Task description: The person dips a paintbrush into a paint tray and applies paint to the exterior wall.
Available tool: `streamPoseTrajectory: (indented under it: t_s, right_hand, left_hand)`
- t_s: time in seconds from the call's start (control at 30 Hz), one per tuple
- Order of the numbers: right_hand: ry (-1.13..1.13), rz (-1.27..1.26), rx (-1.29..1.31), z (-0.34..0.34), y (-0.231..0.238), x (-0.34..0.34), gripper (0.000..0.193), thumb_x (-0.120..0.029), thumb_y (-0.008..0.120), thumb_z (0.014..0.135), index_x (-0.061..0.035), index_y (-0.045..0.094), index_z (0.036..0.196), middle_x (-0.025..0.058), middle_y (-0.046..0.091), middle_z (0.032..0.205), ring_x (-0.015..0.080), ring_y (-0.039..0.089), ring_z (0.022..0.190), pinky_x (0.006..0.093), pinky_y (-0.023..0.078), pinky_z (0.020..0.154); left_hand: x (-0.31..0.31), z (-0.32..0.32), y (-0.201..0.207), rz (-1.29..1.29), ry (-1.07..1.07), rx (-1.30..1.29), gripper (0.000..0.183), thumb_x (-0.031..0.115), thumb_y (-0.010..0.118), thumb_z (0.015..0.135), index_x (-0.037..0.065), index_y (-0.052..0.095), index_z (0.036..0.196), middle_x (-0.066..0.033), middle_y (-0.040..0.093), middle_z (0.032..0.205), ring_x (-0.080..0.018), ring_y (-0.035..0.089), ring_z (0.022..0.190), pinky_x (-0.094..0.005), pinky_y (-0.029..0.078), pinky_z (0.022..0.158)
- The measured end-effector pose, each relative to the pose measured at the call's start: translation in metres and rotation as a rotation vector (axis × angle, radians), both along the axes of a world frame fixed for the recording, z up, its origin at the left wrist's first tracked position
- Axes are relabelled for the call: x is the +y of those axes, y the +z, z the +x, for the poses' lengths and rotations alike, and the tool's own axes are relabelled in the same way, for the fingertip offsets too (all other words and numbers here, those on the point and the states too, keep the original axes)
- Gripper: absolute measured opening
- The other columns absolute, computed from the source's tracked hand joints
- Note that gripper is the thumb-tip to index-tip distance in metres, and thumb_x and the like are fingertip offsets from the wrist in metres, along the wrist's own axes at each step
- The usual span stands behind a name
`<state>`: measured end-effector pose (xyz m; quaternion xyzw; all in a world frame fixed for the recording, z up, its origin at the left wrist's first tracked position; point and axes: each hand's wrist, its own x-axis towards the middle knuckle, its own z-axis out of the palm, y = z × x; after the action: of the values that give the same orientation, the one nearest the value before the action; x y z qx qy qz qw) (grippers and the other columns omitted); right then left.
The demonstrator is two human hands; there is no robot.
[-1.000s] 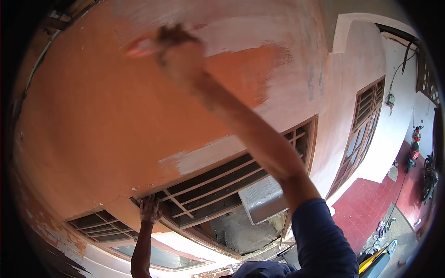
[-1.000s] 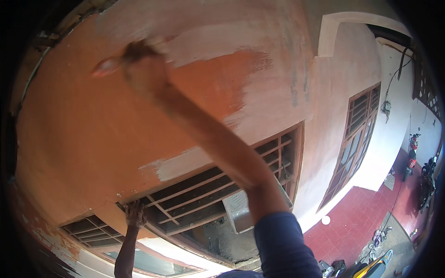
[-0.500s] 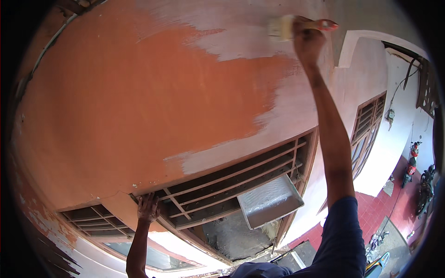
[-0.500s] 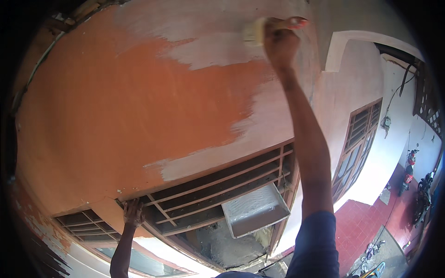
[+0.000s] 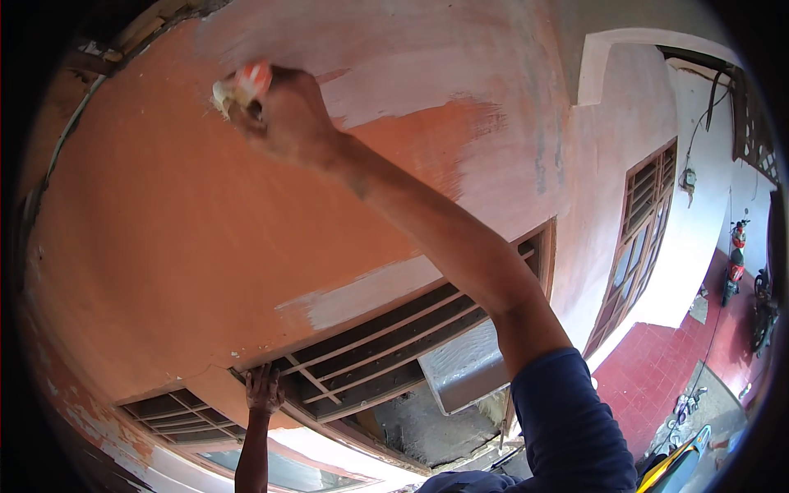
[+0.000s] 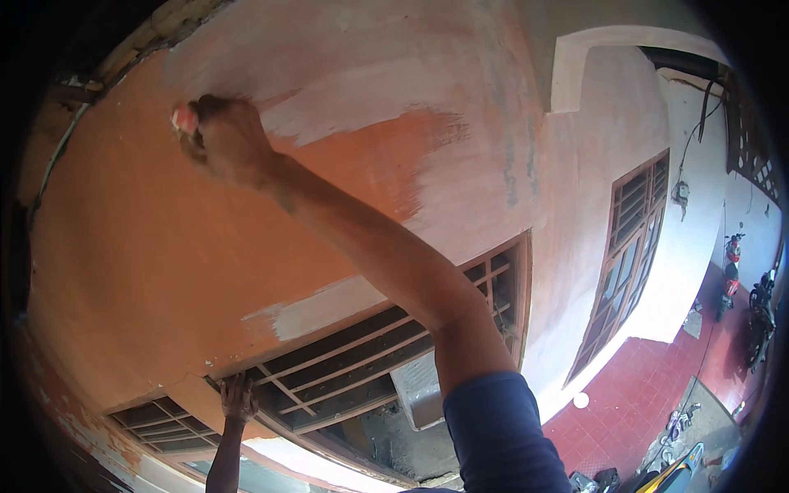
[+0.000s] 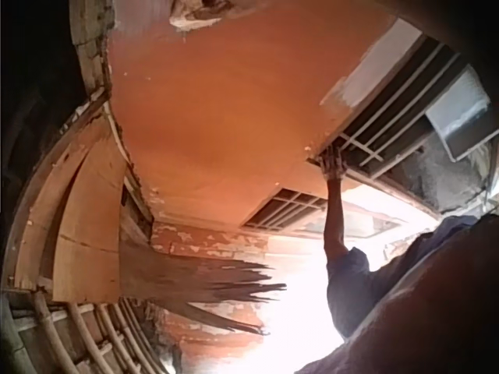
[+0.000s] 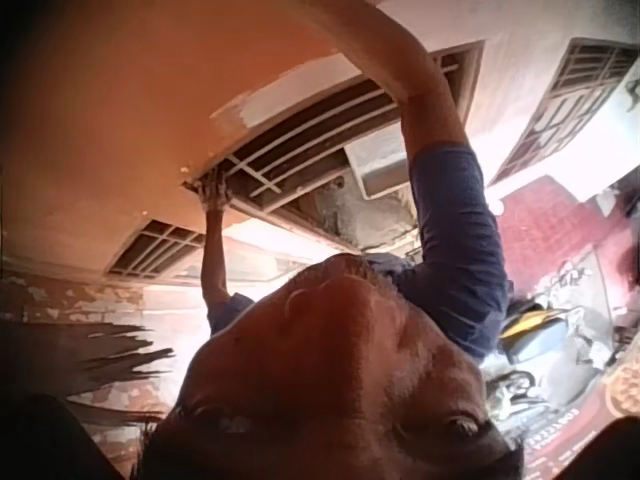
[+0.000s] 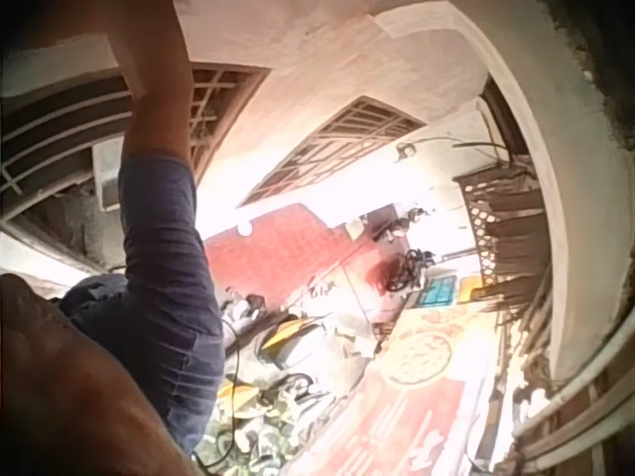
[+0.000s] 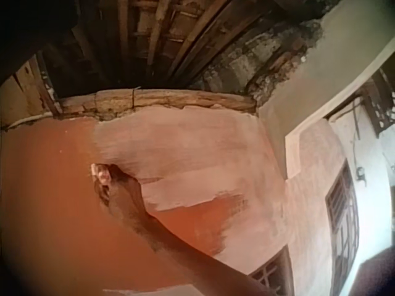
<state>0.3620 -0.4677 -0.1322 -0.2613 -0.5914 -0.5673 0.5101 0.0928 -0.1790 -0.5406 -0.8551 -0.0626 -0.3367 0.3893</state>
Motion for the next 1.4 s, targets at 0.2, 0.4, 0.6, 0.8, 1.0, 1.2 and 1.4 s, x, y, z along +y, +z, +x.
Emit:
streamPoseTrajectory:
  t_s: [0.2,0.4,0.6,0.8,1.0,1.2,1.4]
  right_hand:
    - [-0.052,0.231,0.121,0.127,0.039,-0.107,0.012,-0.015,0.059,0.078,-0.0037,0.062,0.074,0.0062,0.059,0.059,0.0129,0.057,0.052,0.0276,0.045,0.05]
    - [-0.824,0.603,0.339,0.204,0.038,-0.194,0.022,-0.021,0.053,0.08,-0.0047,0.063,0.069,0.0119,0.06,0.06,0.0268,0.059,0.053,0.0337,0.048,0.052]
    - [-0.602,0.369,0.145,0.082,0.046,-0.043,0.012,-0.017,0.057,0.07,-0.0059,0.059,0.071,0.0112,0.059,0.072,0.0272,0.057,0.067,0.0394,0.047,0.057]
    - [-0.119,0.165,0.023,-0.046,0.019,0.047,0.01,-0.011,0.06,0.068,-0.0026,0.058,0.074,0.0121,0.057,0.07,0.0269,0.057,0.065,0.0389,0.047,0.058]
    - [0.118,0.089,0.182,0.055,0.018,-0.038,0.009,-0.001,0.054,0.075,-0.0048,0.059,0.069,0.0034,0.052,0.056,0.0106,0.052,0.051,0.0214,0.043,0.05]
    - [-0.584,0.451,0.586,0.204,-0.039,-0.208,0.013,-0.01,0.057,0.079,-0.0006,0.063,0.072,0.0089,0.058,0.06,0.0164,0.056,0.053,0.0288,0.044,0.05]
    - [-0.043,0.438,0.972,0.197,-0.2,-0.256,0.024,-0.02,0.056,0.084,0.0009,0.065,0.093,0.0028,0.064,0.075,0.0119,0.058,0.068,0.0255,0.045,0.06]
  left_hand:
    - [0.002,-0.001,-0.001,0.01,0.013,0.005,0.041,0.028,0.043,0.078,0.013,0.044,0.116,-0.013,0.045,0.127,-0.0274,0.039,0.12,-0.0513,0.015,0.103]
    - [0.003,-0.004,-0.002,0.014,0.005,0.03,0.041,0.028,0.044,0.078,0.014,0.045,0.116,-0.0124,0.046,0.127,-0.027,0.04,0.12,-0.0514,0.016,0.103]
    - [0.005,-0.002,-0.002,0.025,-0.014,0.023,0.041,0.029,0.043,0.078,0.013,0.047,0.115,-0.012,0.046,0.127,-0.0267,0.042,0.119,-0.051,0.015,0.103]
    - [0.002,-0.002,-0.002,-0.057,0.003,0.043,0.043,0.024,0.046,0.076,0.011,0.043,0.117,-0.0152,0.044,0.128,-0.0293,0.04,0.12,-0.054,0.018,0.102]
    - [0.003,-0.002,-0.003,-0.044,-0.015,0.016,0.044,0.028,0.044,0.079,0.011,0.044,0.12,-0.0154,0.042,0.13,-0.0318,0.039,0.121,-0.054,0.016,0.102]
    - [0.007,-0.002,-0.005,-0.043,0.001,0.03,0.044,0.026,0.046,0.077,0.011,0.046,0.119,-0.0153,0.042,0.13,-0.0321,0.039,0.12,-0.0545,0.018,0.102]
    - [0.015,0.001,-0.009,0.054,-0.02,0.007,0.043,0.032,0.032,0.088,0.011,0.043,0.124,-0.0151,0.041,0.132,-0.0295,0.041,0.121,-0.0545,0.018,0.103]
